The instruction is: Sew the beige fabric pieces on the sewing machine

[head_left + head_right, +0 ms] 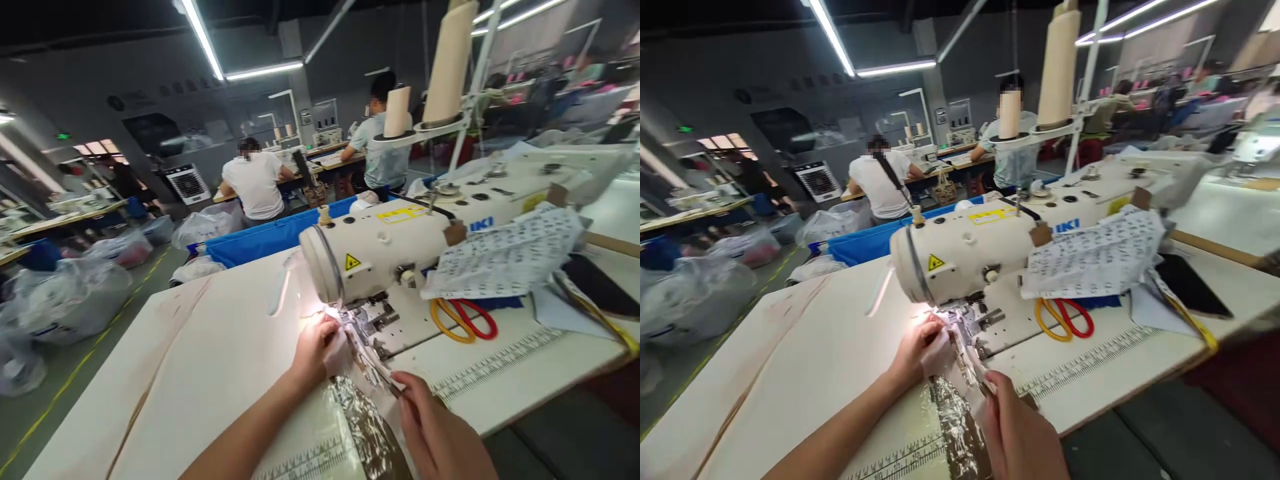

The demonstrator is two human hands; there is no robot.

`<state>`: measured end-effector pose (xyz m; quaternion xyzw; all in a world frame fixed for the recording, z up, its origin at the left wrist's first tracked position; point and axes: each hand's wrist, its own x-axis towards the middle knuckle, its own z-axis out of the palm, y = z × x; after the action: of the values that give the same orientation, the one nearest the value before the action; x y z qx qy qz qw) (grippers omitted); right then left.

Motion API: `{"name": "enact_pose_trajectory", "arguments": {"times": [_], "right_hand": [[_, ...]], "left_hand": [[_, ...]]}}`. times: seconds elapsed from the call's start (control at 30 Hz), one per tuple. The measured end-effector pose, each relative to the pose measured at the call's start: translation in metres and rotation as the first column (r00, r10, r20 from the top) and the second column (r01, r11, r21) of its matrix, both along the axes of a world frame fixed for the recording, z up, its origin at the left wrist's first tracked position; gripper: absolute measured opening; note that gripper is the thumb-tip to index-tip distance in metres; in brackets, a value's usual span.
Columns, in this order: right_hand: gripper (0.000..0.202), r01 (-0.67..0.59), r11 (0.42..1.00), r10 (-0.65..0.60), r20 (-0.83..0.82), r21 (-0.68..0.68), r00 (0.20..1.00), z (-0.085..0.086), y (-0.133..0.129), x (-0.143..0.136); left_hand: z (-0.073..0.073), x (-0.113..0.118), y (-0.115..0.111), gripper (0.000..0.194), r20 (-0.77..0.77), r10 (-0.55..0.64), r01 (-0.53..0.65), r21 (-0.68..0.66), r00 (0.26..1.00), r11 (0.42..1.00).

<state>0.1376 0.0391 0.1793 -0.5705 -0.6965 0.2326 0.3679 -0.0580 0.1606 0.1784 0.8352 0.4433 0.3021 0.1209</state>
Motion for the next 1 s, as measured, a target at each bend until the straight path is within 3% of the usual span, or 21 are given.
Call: {"name": "enact_pose_trajectory", "arguments": {"times": [0.13,0.27,0.47,0.7,1.0], "right_hand": [[0.024,0.011,0.971,-0.058,0.191,0.239,0.98,0.0,0.016,-0.012],[0.027,0.028,0.931,-0.119,0.23,0.364,0.966,0.001,0.027,-0.019],[0.028,0.042,0.931,-0.146,0.265,0.364,0.953,-0.001,0.034,-0.02],[0.027,0.056,0.93,-0.164,0.273,0.364,0.948,-0.006,0.036,-0.021],[0.028,0.029,0.925,-0.147,0.286,0.379,0.947,-0.003,0.039,-0.021]], "left_hand": [[0.001,0.001,0.002,0.022,0.284,-0.006,0.059,-0.181,0.959,0.982],[0.002,0.002,0.003,0.019,0.374,0.012,0.101,-0.281,0.927,0.954],[0.007,0.004,0.003,0.023,0.354,0.044,0.072,-0.309,0.934,0.948],[0.006,0.005,0.004,0.022,0.288,0.051,0.032,-0.276,0.956,0.961],[0.016,0.011,-0.002,0.025,0.193,0.038,0.005,-0.218,0.981,0.976]]}}
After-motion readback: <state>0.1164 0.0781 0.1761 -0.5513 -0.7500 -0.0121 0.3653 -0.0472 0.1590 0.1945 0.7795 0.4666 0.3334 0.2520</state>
